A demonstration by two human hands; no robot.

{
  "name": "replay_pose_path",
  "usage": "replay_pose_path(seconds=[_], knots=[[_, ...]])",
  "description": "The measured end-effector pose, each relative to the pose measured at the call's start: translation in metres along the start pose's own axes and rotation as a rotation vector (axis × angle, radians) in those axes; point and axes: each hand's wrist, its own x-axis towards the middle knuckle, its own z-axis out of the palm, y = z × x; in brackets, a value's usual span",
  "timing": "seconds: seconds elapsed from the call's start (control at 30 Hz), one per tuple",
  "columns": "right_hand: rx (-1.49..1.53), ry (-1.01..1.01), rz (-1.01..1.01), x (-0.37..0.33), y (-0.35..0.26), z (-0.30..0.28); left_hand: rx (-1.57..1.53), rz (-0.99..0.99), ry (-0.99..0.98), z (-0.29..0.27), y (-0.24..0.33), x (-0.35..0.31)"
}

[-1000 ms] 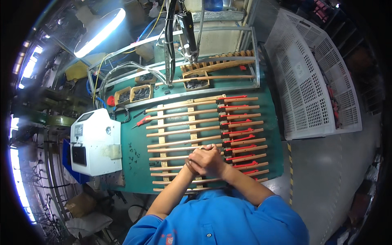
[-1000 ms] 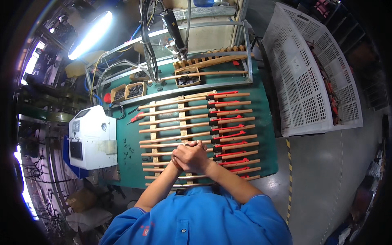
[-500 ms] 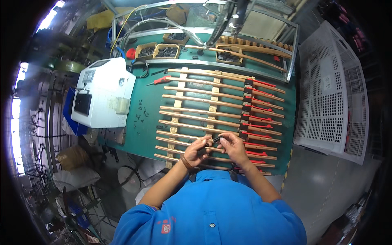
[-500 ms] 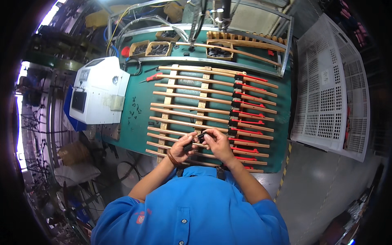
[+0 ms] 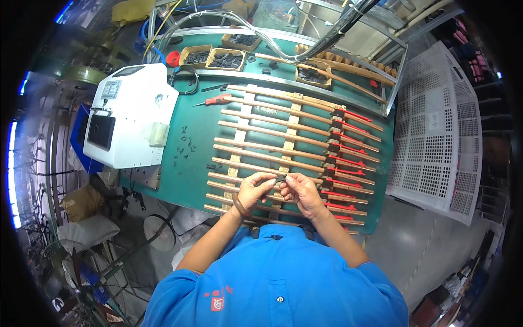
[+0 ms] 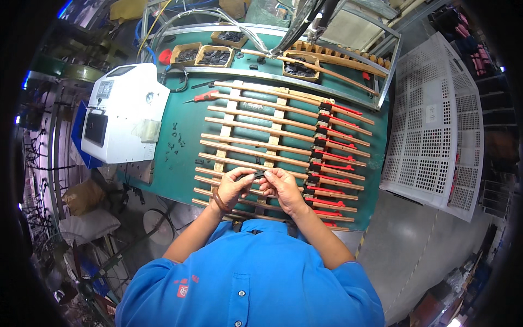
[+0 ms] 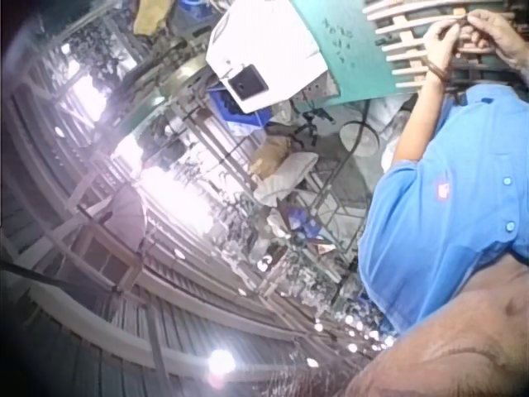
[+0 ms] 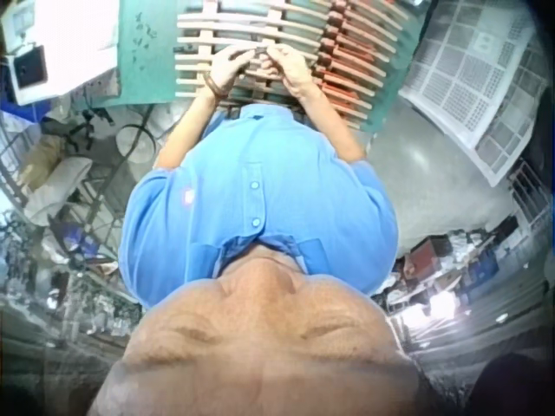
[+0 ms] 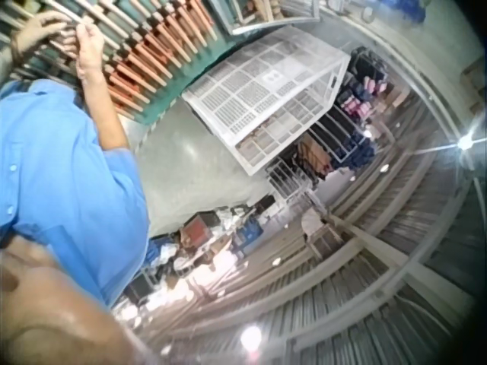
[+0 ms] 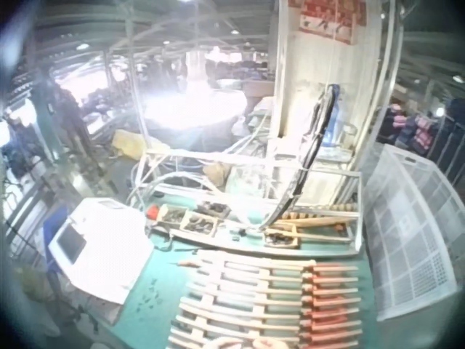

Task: The person uses a handheld tool to attach small black components to the ends of copper rods arranged on a green workbench. They repeatedly pick rods from a white basket, place them on the bench, apply the tool, and return finished rods to the basket.

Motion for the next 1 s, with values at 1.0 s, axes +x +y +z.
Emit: replay_pose_path(seconds=[1.0], knots=[[-0.279, -0.08, -0.089, 0.027, -0.047, -0.034, 0.184, -0.124, -0.069, 0.028, 0.024, 0.058]])
